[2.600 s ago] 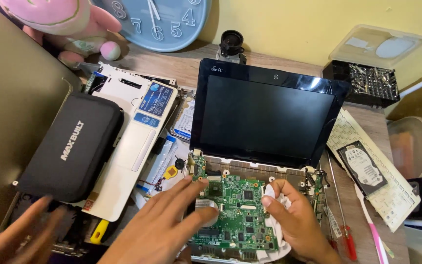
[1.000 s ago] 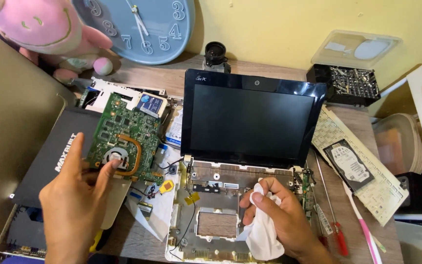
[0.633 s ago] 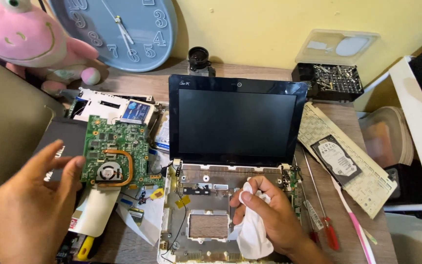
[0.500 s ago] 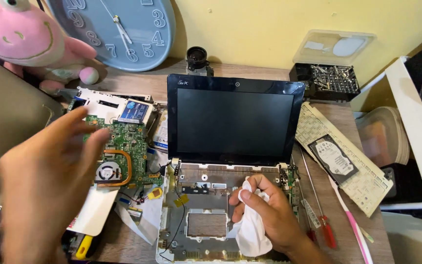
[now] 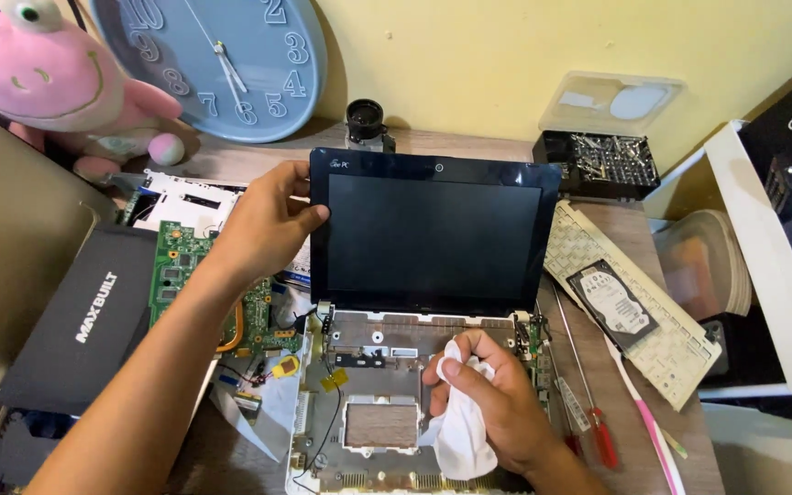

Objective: Disassembling a laptop and wiping the screen with a cloth.

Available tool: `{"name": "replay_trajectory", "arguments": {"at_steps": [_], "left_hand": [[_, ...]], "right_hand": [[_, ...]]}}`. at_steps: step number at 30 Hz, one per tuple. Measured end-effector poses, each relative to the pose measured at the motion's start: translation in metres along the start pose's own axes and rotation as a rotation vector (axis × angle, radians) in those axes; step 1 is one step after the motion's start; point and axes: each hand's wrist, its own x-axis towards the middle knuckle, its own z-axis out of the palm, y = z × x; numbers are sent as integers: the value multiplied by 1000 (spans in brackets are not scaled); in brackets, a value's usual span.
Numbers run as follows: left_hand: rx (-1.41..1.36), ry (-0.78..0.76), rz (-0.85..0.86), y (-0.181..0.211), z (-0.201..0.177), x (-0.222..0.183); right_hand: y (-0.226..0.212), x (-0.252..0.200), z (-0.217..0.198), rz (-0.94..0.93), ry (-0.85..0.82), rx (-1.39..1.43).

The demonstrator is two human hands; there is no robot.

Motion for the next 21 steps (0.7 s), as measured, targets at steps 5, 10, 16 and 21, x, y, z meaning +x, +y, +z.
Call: {"name": "replay_trajectory", "arguments": {"at_steps": [5,10,16,21], "left_hand": [[-80,-15,108,-5,-4,-12],[131,88,197,-6,-10,-38],[80,122,338,-11,-4,-65],[147,166,341,-18,-4,-76]], "right_hand": [[1,2,-5,-26,-59,-28],[1,-1,-9,-79,-141,-80],[9,-2,-26,-111,-334,274],[-14,-14,-36,-139,-359,255]]}}
